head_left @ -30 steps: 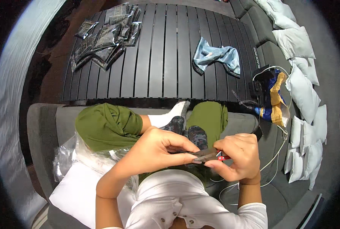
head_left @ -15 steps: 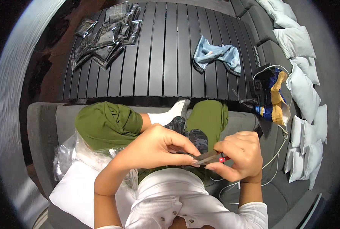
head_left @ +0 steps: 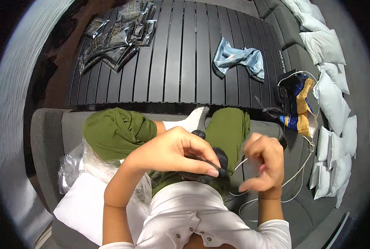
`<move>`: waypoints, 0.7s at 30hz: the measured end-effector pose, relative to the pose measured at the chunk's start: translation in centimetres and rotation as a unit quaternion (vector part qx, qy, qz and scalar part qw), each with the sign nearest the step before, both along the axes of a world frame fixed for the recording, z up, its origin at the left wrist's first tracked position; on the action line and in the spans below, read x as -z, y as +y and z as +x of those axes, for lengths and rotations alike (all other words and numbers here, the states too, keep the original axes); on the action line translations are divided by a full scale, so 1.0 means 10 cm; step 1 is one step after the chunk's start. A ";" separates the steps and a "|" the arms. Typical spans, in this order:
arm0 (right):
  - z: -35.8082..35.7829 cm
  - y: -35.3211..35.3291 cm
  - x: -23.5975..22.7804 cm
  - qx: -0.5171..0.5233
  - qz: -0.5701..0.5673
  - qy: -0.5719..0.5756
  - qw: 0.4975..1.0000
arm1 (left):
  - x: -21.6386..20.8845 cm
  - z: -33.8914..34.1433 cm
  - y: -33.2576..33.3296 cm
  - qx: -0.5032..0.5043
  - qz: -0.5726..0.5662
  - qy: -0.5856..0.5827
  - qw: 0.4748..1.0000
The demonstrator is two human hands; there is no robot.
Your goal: Trimming loose threads from a camouflage textile pouch with scissors and folding it on a table.
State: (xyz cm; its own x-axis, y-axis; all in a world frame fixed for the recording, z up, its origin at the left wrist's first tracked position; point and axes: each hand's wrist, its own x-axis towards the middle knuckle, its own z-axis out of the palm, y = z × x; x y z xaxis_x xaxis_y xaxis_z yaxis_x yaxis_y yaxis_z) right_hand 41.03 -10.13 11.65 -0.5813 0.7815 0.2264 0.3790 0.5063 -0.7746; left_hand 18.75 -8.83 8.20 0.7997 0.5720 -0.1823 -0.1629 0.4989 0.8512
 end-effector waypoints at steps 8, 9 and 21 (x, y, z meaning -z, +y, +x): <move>-0.21 -0.21 0.29 0.111 -0.226 0.261 0.932 | -0.07 0.10 -0.06 -0.129 0.018 0.067 0.989; -0.21 -0.21 0.32 0.119 -0.223 0.293 0.922 | 0.03 0.12 -0.08 -0.146 0.033 0.067 0.986; -0.32 -0.15 0.48 0.097 -0.216 0.429 0.872 | 0.42 0.19 -0.23 -0.133 -0.063 -0.187 0.971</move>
State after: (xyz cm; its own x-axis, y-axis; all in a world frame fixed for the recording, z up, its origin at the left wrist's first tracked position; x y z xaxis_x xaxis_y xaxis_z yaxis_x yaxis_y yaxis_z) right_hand 37.79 -11.64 6.84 -0.1899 0.9666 0.1720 -0.3871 0.0873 -0.9179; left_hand 20.67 -11.17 4.04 0.6510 0.7590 0.0103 -0.5858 0.4938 0.6427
